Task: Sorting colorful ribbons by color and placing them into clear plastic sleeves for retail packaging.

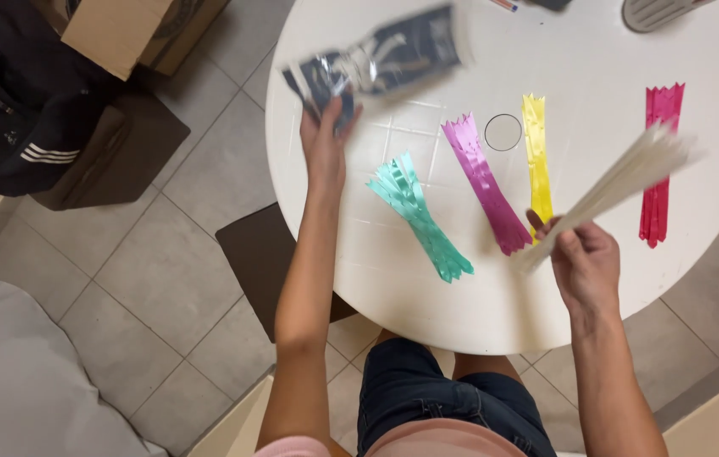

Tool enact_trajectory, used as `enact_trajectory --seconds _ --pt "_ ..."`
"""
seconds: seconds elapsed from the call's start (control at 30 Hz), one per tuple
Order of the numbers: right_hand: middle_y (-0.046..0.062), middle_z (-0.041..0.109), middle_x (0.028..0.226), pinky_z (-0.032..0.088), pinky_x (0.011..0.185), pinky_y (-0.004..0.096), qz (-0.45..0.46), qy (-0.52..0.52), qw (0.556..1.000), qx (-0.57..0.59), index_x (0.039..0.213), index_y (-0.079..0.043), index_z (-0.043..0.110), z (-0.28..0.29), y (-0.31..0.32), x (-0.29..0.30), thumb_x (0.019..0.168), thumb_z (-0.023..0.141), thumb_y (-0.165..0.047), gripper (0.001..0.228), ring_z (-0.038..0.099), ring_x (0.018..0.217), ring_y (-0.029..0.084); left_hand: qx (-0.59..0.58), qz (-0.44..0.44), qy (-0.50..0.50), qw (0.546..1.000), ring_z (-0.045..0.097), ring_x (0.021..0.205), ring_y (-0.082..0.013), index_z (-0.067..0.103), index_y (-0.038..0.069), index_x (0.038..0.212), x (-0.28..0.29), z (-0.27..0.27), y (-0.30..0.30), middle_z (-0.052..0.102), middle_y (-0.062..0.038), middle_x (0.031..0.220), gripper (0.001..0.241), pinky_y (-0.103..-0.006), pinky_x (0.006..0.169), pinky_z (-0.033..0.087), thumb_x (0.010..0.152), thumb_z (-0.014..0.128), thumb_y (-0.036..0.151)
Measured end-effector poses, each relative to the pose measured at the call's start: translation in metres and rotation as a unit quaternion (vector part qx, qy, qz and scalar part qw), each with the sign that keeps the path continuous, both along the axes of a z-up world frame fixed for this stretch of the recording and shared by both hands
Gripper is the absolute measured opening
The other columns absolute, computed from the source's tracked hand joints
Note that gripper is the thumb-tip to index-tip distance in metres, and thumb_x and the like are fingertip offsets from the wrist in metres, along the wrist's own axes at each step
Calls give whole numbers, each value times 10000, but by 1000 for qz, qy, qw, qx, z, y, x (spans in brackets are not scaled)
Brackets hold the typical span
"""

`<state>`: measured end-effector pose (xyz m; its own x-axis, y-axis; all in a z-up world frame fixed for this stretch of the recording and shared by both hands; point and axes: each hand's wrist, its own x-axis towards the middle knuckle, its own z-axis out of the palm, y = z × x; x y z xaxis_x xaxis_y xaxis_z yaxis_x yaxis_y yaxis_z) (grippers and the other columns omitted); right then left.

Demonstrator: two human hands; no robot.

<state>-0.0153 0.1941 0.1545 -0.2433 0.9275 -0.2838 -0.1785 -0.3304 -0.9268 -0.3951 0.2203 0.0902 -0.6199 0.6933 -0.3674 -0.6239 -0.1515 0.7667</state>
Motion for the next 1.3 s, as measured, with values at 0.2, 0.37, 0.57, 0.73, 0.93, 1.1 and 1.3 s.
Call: enact_trajectory --seconds 0.2,0.37,0.57,0.73,0.93,1.1,1.3 --pt "102 658 926 581 925 406 -52 154 982 -100 1126 -6 656 -52 16 5 1003 679 -166 203 681 804 197 63 -56 -10 996 666 1210 -335 548 78 1359 39 74 -102 679 -174 1316 392 -553 1008 598 981 648 83" --pt "107 675 973 545 1045 437 -67 88 993 -37 1101 -44 670 -2 4 5 976 729 -205 213 714 845 191 67 -64 7 996 653 1230 -350 538 93 1340 38 95 -139 659 -187 1336 400 -513 975 628 957 646 123" --pt "137 697 956 512 1145 449 -26 0 996 91 1063 -36 684 -4 14 27 941 796 -201 233 730 886 198 62 -86 3 994 681 1177 -356 548 37 1338 70 124 -155 677 -203 1303 425 -551 958 615 925 642 79" --pt "167 715 970 628 937 368 -14 -1 996 86 1099 -10 678 -28 20 67 954 800 -166 245 751 891 222 33 -133 25 990 724 1085 -334 590 11 1251 82 138 -163 721 -196 1175 383 -547 898 643 907 709 131" --pt "118 669 986 606 986 362 -54 5 999 -3 1104 -6 677 -18 -26 123 962 769 -190 251 658 842 198 -133 -175 226 949 702 1033 -126 720 79 1084 69 159 -155 748 -19 1106 397 -278 957 604 787 850 309" --pt "97 697 966 603 1008 371 -84 71 994 -15 1026 -27 705 -39 -89 166 867 852 -275 329 669 790 168 100 -74 -6 992 642 1218 -270 519 86 1338 111 87 -139 553 -167 1474 583 -387 957 611 900 792 357" --pt "90 727 918 549 872 255 -87 -94 991 -39 1052 -19 716 -50 -120 220 917 801 -285 310 687 851 143 50 -37 -145 988 727 985 -254 645 -29 1227 223 31 -102 743 -155 1124 417 -376 866 613 909 766 212"
